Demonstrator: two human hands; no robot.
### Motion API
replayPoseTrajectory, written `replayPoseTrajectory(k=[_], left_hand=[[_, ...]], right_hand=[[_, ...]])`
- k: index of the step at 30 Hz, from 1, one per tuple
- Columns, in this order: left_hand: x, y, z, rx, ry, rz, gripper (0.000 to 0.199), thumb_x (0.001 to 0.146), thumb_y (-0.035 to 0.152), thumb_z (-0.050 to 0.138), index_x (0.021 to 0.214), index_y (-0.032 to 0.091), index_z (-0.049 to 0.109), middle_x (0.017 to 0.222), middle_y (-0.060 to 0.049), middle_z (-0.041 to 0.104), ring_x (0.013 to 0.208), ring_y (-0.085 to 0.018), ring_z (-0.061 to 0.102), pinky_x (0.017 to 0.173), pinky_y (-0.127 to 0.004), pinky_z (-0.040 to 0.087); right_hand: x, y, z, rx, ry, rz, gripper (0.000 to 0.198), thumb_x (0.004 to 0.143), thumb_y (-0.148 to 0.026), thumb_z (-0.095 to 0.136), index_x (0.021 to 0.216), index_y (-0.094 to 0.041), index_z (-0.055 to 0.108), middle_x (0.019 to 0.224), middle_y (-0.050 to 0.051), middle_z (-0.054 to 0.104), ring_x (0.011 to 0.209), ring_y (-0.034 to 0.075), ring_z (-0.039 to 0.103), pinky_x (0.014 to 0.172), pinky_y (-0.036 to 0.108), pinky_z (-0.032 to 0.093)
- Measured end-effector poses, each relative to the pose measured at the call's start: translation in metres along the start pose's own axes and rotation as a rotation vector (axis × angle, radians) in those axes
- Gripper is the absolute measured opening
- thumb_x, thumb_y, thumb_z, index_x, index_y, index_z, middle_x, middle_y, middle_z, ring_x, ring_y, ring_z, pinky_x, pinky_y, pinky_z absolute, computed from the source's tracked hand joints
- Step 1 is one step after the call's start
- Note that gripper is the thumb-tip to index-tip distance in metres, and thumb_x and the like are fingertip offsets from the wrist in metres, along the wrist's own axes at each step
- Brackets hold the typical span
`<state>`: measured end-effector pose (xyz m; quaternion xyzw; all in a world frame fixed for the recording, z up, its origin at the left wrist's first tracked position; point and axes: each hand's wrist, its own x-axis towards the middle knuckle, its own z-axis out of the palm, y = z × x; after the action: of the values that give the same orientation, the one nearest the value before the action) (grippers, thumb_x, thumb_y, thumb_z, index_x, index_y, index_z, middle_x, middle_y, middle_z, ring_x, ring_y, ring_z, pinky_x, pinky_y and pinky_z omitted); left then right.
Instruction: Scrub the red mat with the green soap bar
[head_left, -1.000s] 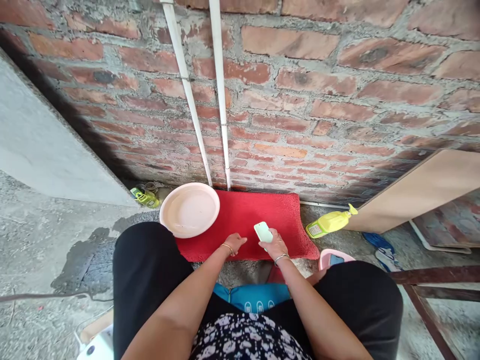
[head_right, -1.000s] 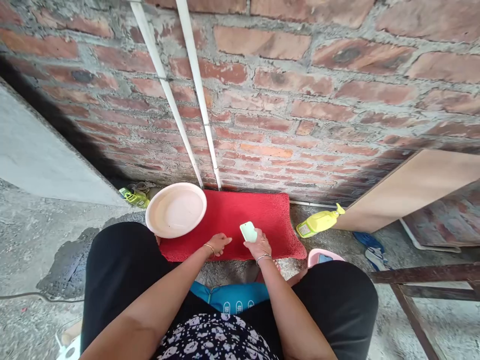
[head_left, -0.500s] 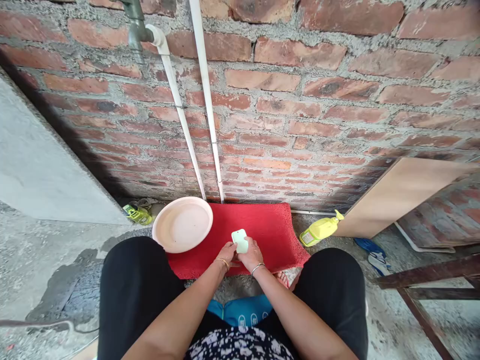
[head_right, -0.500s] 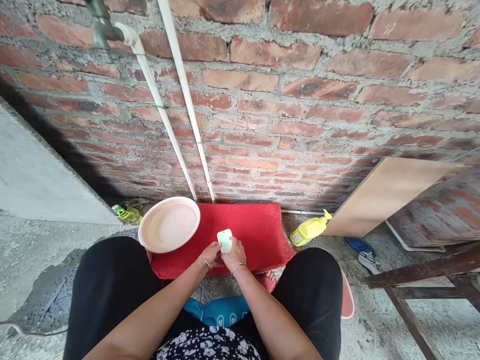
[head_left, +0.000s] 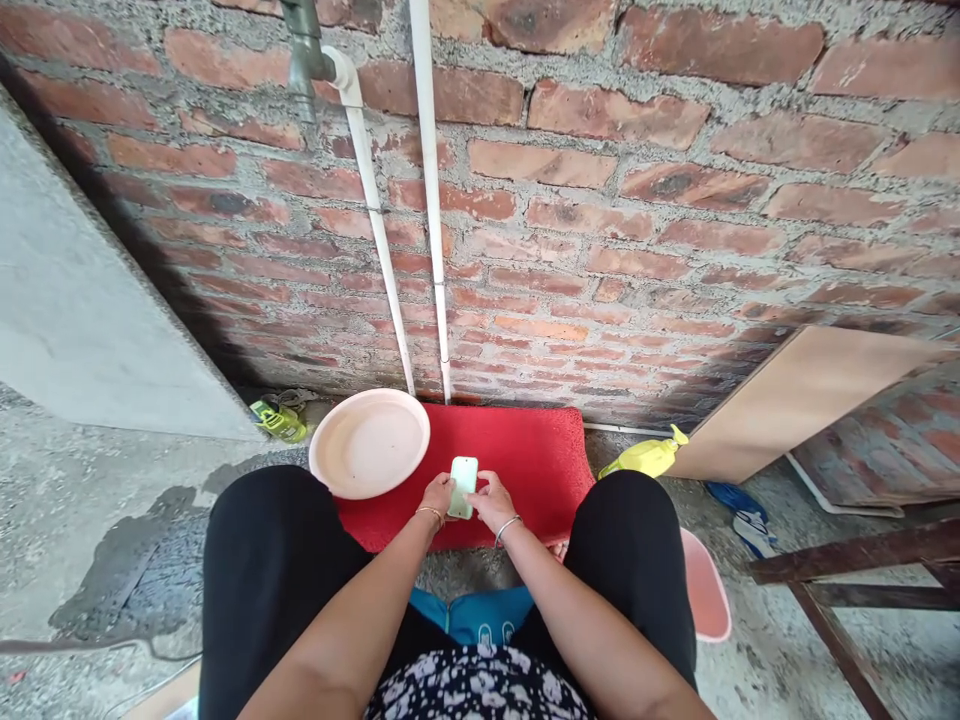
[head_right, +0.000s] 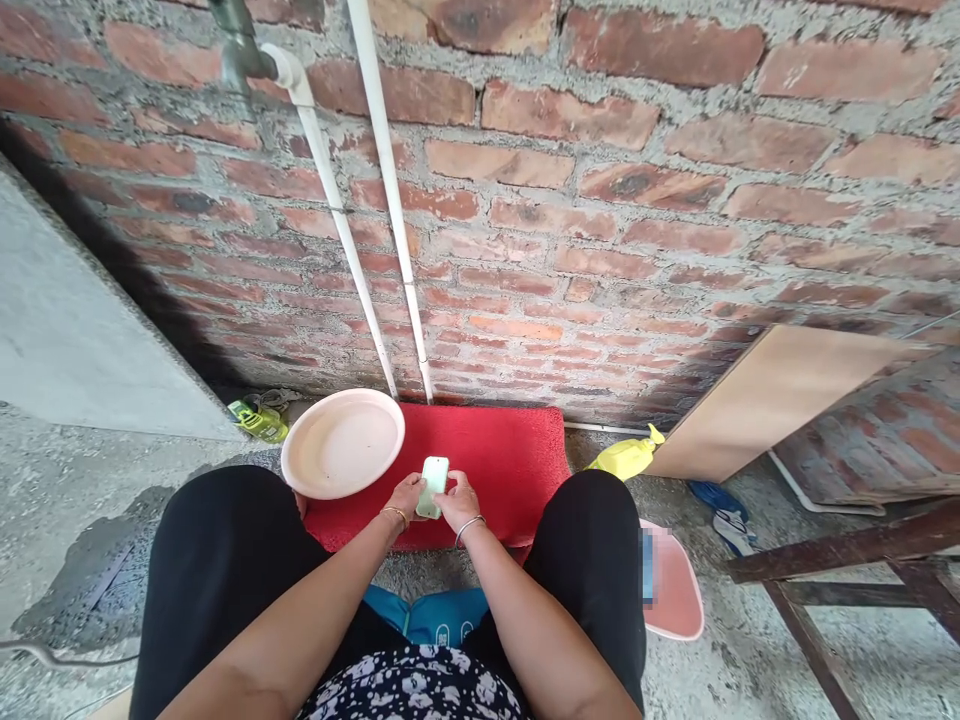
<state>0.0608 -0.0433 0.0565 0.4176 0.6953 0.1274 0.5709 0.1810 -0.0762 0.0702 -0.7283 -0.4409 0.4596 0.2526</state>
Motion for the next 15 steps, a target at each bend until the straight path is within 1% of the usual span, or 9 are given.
replayPoseTrajectory(k=[2,4,6,9,11,13,15], left_hand=[[0.002,-0.001,0.002,-0.042,-0.014,0.011,0.021,0.093,0.029,0.032,0.102,0.02,0.048,0.102,-0.005,0.065,0.072,-0.011,0.065,0.057,-0.022,0.052],[0.003,-0.001,0.005,-0.101,-0.02,0.022,0.018,0.091,0.028,0.035,0.1,0.02,0.048,0.094,-0.003,0.067,0.066,-0.011,0.064,0.055,-0.021,0.052],[0.003,0.0,0.006,-0.132,-0.014,0.024,0.016,0.089,0.026,0.039,0.099,0.02,0.049,0.081,-0.001,0.066,0.058,-0.01,0.062,0.054,-0.022,0.052],[0.003,0.0,0.006,-0.133,-0.013,0.012,0.018,0.083,0.021,0.046,0.1,0.018,0.051,0.068,0.002,0.063,0.051,-0.011,0.06,0.052,-0.024,0.052],[0.002,-0.001,0.005,-0.13,-0.051,0.008,0.022,0.08,0.018,0.049,0.101,0.017,0.052,0.064,0.002,0.062,0.049,-0.012,0.06,0.053,-0.026,0.052],[0.0,-0.003,0.006,-0.122,-0.109,-0.001,0.026,0.078,0.016,0.05,0.104,0.015,0.053,0.059,0.002,0.061,0.048,-0.013,0.059,0.053,-0.028,0.053],[-0.001,-0.006,0.008,-0.121,-0.149,-0.012,0.029,0.077,0.016,0.051,0.105,0.014,0.054,0.054,0.003,0.058,0.046,-0.013,0.057,0.053,-0.028,0.052]], right_hand=[[0.003,-0.001,-0.001,-0.044,-0.005,0.035,0.05,0.067,-0.026,0.065,0.115,-0.022,0.051,0.073,-0.003,0.059,0.069,0.015,0.06,0.061,0.025,0.046],[0.005,-0.003,-0.003,-0.086,-0.003,0.037,0.054,0.067,-0.027,0.066,0.119,-0.022,0.049,0.076,-0.002,0.062,0.075,0.016,0.061,0.066,0.026,0.047],[0.006,-0.005,-0.005,-0.147,0.009,-0.015,0.064,0.062,-0.027,0.07,0.122,-0.023,0.048,0.088,0.0,0.064,0.086,0.018,0.062,0.073,0.027,0.046],[0.005,-0.003,-0.004,-0.257,-0.002,-0.119,0.079,0.052,-0.029,0.077,0.124,-0.024,0.046,0.108,0.003,0.06,0.099,0.02,0.059,0.081,0.028,0.045],[0.005,0.002,-0.002,-0.332,-0.03,-0.13,0.083,0.05,-0.033,0.078,0.127,-0.025,0.045,0.112,0.005,0.058,0.101,0.022,0.058,0.081,0.029,0.045],[0.006,0.008,0.001,-0.4,-0.052,-0.101,0.083,0.053,-0.037,0.076,0.129,-0.025,0.044,0.113,0.007,0.057,0.101,0.023,0.058,0.08,0.03,0.045],[0.008,0.015,0.003,-0.442,-0.055,-0.074,0.077,0.058,-0.038,0.073,0.129,-0.026,0.045,0.113,0.007,0.056,0.1,0.023,0.058,0.079,0.031,0.045]])
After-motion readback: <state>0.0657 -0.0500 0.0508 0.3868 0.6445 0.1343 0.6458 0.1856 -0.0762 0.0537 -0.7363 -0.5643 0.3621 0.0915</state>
